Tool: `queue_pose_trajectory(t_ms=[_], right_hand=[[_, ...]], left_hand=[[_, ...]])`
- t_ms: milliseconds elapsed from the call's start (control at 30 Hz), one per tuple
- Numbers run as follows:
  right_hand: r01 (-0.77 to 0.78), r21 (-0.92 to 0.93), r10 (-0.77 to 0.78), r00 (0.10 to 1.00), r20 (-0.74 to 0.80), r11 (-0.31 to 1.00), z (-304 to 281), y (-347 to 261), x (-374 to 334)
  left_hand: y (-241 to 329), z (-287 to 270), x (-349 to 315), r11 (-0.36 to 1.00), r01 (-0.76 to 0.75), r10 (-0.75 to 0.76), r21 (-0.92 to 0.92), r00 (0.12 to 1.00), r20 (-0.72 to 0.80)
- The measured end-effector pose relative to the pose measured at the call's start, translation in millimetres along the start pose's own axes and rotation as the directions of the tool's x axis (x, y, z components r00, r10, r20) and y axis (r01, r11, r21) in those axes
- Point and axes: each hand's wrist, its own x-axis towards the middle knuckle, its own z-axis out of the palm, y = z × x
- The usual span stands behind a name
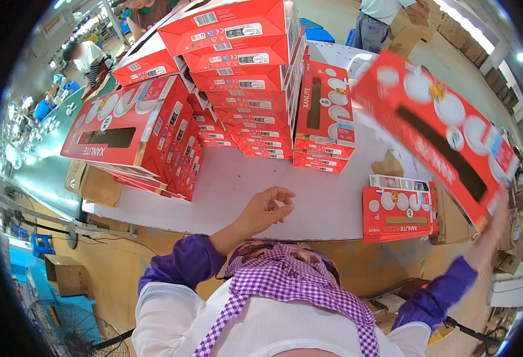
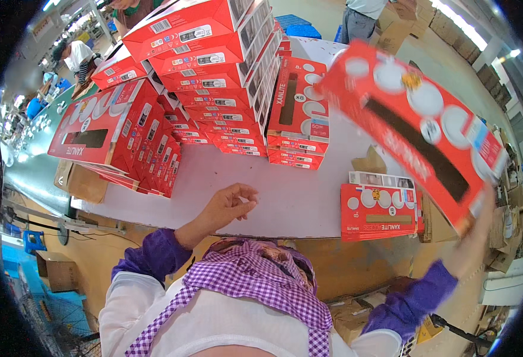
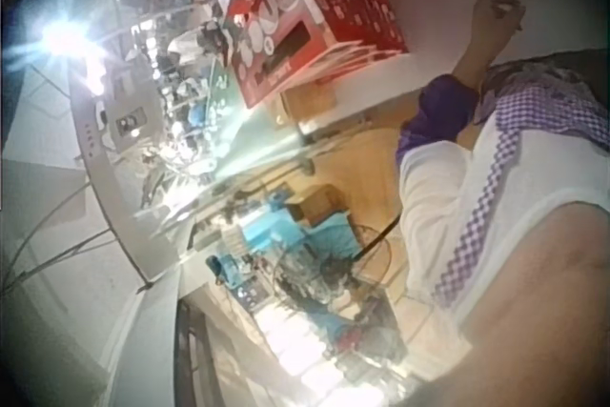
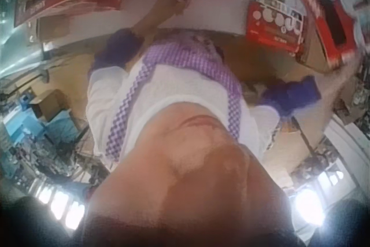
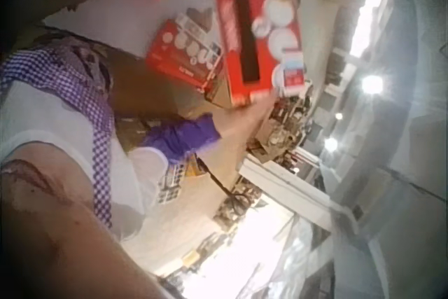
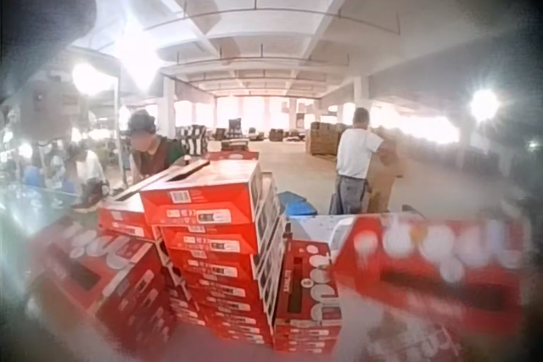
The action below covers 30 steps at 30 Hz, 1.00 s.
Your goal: The person takes flat cardboard boxes, folds and tucks their flaps by hand to assemble them into packaging boxes, and stacks the finished boxes on the table.
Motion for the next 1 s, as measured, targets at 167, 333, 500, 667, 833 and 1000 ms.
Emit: queue_pose_trajectory(t_ms=[167,333,500,667,833,1000], right_hand=[[-0.466,0.748,0.112,0.873,0.474,0.473,154,186,23],[-0.610,0.791,0.631,0.631,0.451,0.044,325,173,-12],[-0.907,0.397,0.585,0.399,0.706,0.140,321,98,-49],[-0.548,-0.323,0.538,0.833,-0.129,0.771,253,242,-116],[-0.906,-0.409,0.662,0.371,-0.651,0.105,145,317,-171],[-0.979,-0.192,0.838,0.157,-0.523,0.064,90,360,-210]], left_hand=[[-9,15,-9,0.999,0.035,-0.034,-0.013,0.998,0.059],[-24,17,-19,0.996,0.087,-0.088,0.025,0.995,0.047],[-44,14,-32,0.989,0.145,-0.145,-0.007,0.989,0.029],[-54,29,-12,0.987,0.163,-0.163,-0.002,0.983,0.086],[-69,56,9,0.975,0.209,-0.222,0.082,0.952,0.211],[-57,92,34,0.965,0.183,-0.244,0.189,0.893,0.377]])
